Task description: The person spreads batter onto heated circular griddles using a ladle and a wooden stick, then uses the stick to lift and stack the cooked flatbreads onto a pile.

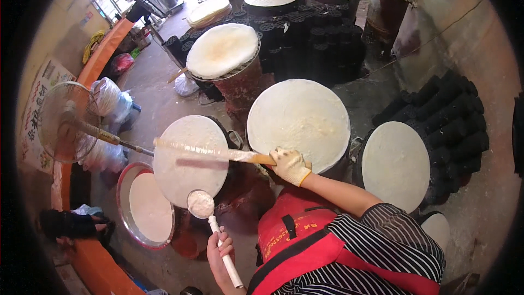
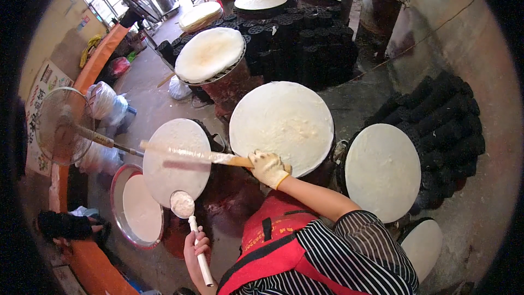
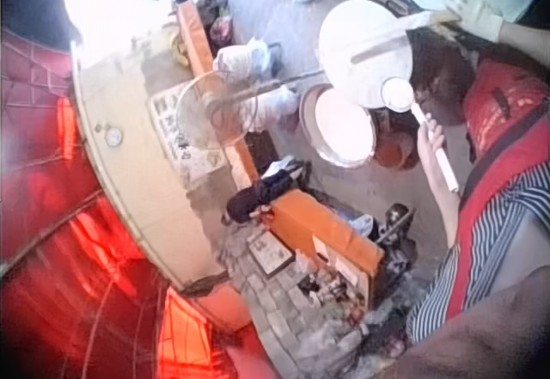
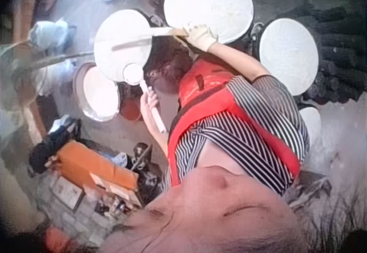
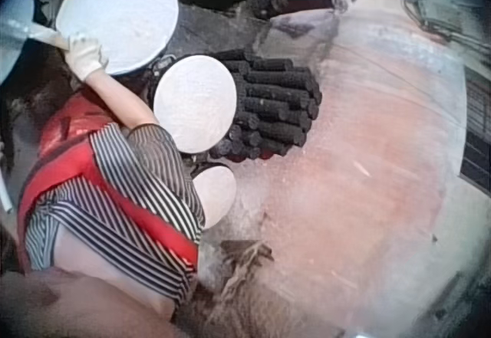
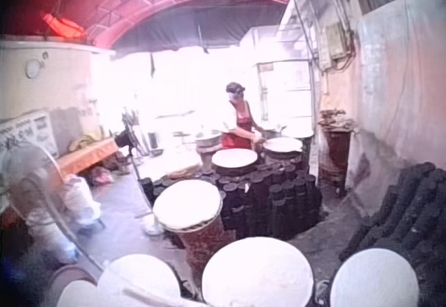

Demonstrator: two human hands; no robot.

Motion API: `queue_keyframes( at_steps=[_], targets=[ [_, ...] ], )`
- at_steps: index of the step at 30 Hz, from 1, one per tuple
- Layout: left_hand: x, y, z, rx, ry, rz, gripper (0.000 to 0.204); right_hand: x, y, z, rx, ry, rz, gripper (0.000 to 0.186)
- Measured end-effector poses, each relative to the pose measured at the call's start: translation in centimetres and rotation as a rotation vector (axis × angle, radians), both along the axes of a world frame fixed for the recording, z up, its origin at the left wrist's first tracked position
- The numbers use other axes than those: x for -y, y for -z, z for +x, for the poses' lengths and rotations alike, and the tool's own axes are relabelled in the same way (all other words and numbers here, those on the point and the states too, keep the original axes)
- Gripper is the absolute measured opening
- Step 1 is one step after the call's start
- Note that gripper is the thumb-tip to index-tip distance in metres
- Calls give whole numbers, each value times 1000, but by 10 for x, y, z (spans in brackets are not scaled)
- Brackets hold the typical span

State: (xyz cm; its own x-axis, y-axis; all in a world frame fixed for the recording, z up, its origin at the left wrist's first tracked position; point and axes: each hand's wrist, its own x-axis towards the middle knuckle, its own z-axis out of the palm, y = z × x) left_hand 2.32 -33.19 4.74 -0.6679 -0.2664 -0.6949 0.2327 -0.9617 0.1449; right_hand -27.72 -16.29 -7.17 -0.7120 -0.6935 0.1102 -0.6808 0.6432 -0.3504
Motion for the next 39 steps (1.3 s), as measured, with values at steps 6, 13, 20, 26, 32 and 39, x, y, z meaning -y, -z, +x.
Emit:
queue_keyframes(
  at_steps=[6,13,20,26,32,39],
  targets=[
    [66,4,-28,-9,86,51,21,11,-62,-30,-136,-3,148,20],
    [159,-2,-47,-65,175,96,26,52,-249,-124,-453,97,264,12],
    [241,-17,-50,-120,176,29,17,185,-405,-229,-496,117,179,23],
    [279,-20,-34,0,178,-12,23,202,-378,-378,-227,484,-253,47],
    [283,-30,-27,255,70,-185,26,224,-129,-508,144,837,-870,31],
    [252,-72,-9,579,-11,-359,37,304,58,-457,452,1141,-938,31]
  ],
)
